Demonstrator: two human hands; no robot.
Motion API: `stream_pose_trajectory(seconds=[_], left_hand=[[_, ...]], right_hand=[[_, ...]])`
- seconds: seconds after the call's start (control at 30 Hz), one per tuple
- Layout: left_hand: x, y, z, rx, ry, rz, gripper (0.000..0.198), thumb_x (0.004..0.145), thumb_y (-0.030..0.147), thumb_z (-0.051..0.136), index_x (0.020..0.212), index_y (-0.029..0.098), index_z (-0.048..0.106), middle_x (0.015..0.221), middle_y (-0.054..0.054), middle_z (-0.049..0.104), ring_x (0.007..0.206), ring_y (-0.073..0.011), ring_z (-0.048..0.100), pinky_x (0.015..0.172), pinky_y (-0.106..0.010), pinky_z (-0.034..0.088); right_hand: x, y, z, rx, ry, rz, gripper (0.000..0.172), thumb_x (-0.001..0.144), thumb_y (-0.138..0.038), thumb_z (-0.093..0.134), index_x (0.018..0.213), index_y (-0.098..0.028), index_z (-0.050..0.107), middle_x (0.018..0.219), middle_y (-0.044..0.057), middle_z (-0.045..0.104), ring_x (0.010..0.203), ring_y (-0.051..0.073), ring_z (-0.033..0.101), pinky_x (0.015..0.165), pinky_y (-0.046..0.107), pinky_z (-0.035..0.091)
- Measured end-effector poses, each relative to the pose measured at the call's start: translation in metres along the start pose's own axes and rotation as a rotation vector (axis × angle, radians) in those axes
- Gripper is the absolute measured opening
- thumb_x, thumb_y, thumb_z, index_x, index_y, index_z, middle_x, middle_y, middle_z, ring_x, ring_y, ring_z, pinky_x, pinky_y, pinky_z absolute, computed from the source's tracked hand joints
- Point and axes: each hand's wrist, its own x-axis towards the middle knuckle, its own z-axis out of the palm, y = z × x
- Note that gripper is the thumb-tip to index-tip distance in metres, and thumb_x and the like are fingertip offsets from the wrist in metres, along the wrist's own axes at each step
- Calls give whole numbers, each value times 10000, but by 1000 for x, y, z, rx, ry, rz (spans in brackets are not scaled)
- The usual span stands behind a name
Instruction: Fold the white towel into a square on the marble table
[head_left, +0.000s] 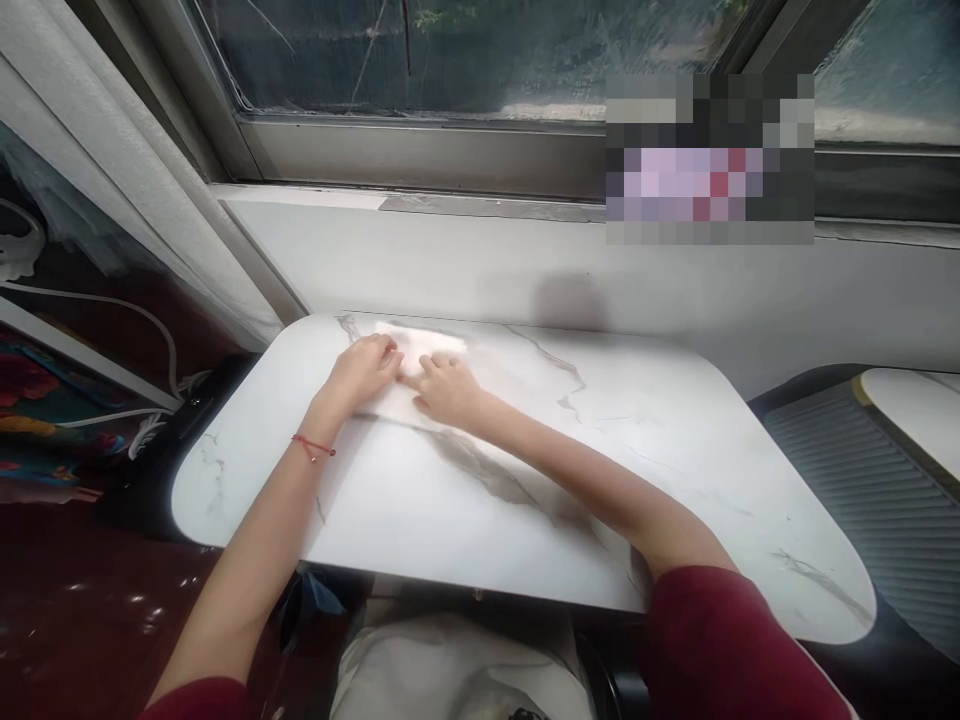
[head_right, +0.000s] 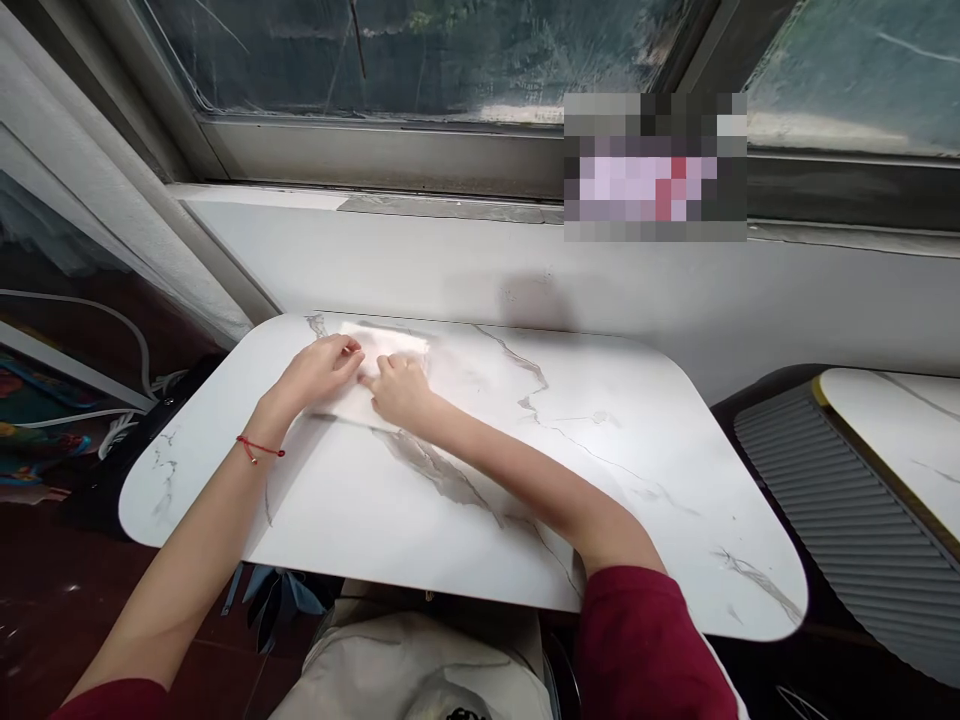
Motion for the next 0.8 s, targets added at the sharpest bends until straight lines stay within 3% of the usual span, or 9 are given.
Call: stream_pose_trajectory(seconds=[0.1,0.2,0.37,0.5,0.6,0.7,0.8], left_hand=[[6,-9,11,-89,-15,98,438,972,364,401,1290,139,601,1359,-144,657,1259,-293,614,1073,-425,485],[10,-13,22,-108,-38,202,544,986,359,379,1444,90,494,1565,-180,489,1439,-288,479,1201,-439,382],[14,-10,33,-24,-9,234,542,1004,324,362,1486,91,446,1617,-192,416,1512,-285,384,1236,-477,322],[14,-4,29,-4,12,231,496,980,309,397,1423,112,502,1542,-175,510,1444,-303,456,1196,-477,360],[12,2,21,-34,34,218,409,940,346,465,1279,153,588,1343,-143,649,1257,-324,568,1073,-464,450],[8,11,12,-96,26,220,310,908,412,523,1105,192,617,1152,-104,696,1101,-299,604,929,-405,491],[1,26,4,-175,-61,251,260,867,468,584,941,219,599,1015,-65,695,994,-260,621,812,-349,480]], right_hand=[[9,22,7,-6,6,75,532,1036,-262,381,1562,-268,457,1415,165,546,1318,285,493,1038,398,396],[13,44,11,3,34,98,538,1034,-221,357,1557,-281,465,1458,148,528,1323,269,504,1044,380,392],[17,66,21,-2,88,42,541,1032,-188,336,1547,-280,472,1518,131,473,1359,254,463,1034,355,383],[19,67,25,26,111,34,547,1011,-162,354,1533,-252,489,1413,151,532,1283,287,479,984,371,378],[11,61,25,27,125,31,551,987,-143,378,1511,-241,516,1346,160,555,1210,311,493,966,396,360],[-11,51,23,-3,102,9,542,968,-140,403,1489,-214,533,1292,171,571,1137,319,514,949,411,352],[-44,37,19,-32,60,-20,517,956,-155,435,1461,-181,541,1245,181,584,1060,307,535,885,394,366]])
